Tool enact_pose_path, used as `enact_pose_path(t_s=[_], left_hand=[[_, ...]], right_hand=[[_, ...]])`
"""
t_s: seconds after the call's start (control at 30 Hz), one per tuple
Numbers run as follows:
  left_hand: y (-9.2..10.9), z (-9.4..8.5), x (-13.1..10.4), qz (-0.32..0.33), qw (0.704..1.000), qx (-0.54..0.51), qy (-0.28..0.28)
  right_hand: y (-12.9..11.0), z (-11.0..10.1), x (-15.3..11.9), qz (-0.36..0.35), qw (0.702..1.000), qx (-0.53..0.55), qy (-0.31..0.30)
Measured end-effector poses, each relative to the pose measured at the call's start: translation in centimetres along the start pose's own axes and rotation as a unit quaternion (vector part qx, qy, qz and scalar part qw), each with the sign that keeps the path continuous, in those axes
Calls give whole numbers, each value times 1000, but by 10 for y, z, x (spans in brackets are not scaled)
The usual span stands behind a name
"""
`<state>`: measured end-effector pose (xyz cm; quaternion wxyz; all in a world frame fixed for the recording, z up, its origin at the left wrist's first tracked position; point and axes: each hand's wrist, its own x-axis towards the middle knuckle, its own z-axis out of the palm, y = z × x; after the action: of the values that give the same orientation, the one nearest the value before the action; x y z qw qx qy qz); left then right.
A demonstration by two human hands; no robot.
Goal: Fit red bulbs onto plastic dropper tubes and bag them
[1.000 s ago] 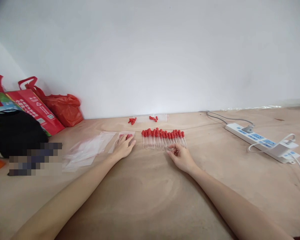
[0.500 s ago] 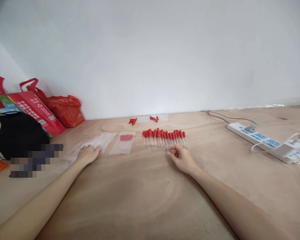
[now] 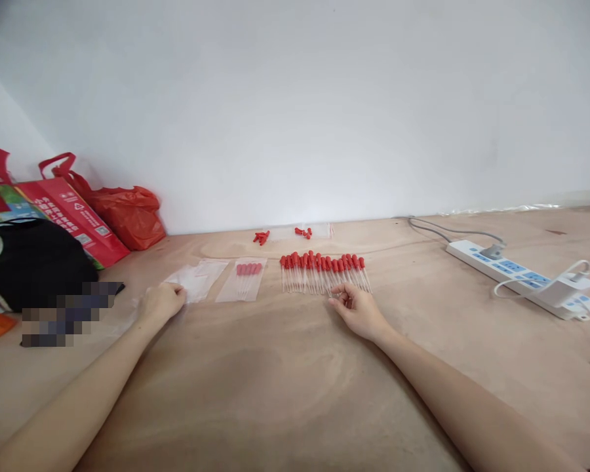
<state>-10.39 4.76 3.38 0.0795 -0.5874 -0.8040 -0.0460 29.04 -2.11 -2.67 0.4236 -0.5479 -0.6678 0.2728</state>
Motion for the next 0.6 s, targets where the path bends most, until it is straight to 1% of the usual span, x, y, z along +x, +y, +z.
enact_pose_path(t_s=[0.13, 0.27, 0.33, 0.37, 0.4, 0.43, 0.47, 0.5, 0.53, 0.57, 0.6], left_hand=[[-4, -11, -1, -26, 999, -40, 19], [-7, -22, -2, -21, 996, -79, 39], [-3, -25, -6, -6, 991, -107, 81], [1, -26, -11, 22, 985, -134, 111], [7, -25, -17, 74, 968, -184, 156], [14, -24, -25, 158, 936, -247, 195], [23, -22, -34, 264, 894, -302, 199], [33, -20, -45, 365, 845, -345, 182], [43, -18, -56, 464, 800, -358, 129], [53, -17, -68, 543, 755, -361, 73], [62, -15, -79, 591, 723, -358, 22]], right_hand=[[0, 0, 0, -6, 1000, 0, -1], [-2, -1, 0, -8, 1000, -4, 6], [-3, 0, -1, -14, 1000, -8, 11], [-4, 0, -1, -16, 1000, -9, 14], [-4, 0, -1, -17, 1000, -8, 16], [-4, 0, -1, -17, 1000, -4, 17], [-5, 0, -1, -18, 1000, 2, 18], [-4, 0, 0, -19, 1000, 10, 21], [-4, 0, 0, -20, 999, 19, 24], [-4, -1, 1, -22, 999, 27, 27], [-4, -1, 1, -23, 999, 34, 31]])
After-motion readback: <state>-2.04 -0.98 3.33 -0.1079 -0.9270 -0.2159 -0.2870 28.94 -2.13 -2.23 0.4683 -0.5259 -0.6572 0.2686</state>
